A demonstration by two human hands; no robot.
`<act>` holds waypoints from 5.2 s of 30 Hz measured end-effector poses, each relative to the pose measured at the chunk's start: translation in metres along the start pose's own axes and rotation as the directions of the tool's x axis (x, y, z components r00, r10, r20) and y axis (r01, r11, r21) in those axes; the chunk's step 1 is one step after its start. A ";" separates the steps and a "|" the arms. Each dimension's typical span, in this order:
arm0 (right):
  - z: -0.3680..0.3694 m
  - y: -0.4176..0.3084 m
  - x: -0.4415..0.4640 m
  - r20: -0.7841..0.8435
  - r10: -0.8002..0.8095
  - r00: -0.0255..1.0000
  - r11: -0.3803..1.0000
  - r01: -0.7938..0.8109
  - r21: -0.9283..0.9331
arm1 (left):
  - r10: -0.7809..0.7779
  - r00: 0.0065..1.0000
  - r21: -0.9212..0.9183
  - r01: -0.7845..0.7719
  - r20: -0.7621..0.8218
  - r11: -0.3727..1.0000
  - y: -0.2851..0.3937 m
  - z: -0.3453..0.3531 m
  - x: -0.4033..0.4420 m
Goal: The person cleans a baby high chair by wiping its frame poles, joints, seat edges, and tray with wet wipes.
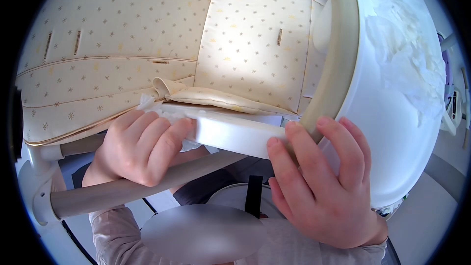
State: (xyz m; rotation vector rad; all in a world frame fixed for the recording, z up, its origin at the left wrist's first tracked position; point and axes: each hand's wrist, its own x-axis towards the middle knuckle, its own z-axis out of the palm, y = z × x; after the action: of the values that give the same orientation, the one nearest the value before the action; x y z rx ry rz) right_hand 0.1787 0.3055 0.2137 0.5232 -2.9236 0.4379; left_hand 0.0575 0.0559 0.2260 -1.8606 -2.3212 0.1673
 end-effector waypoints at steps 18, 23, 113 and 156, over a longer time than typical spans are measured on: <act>-0.004 -0.006 0.004 0.008 0.018 1.000 0.999 -0.018 -0.027 | -0.067 0.986 0.409 0.000 0.150 0.913 0.019 0.022 -0.049; -0.005 -0.009 0.006 0.014 0.023 1.000 0.999 -0.022 -0.033 | 0.064 0.998 0.365 -0.067 0.018 0.929 0.018 0.028 -0.075; 0.159 -0.043 0.029 -0.597 -0.202 0.776 0.893 0.396 0.213 | -0.932 0.272 -0.963 -0.188 -0.239 0.192 0.106 0.063 -0.064; 0.060 -0.069 -0.014 0.270 0.305 0.913 0.229 -0.346 0.910 | -0.843 0.299 -0.880 -0.019 0.447 -0.474 0.087 0.158 -0.135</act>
State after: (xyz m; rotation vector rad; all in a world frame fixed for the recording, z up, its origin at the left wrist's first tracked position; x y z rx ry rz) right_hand 0.2118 0.2293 0.1721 -0.0744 -2.3863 2.3212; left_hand 0.1387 -0.0547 0.0473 0.2186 -2.2134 -2.5760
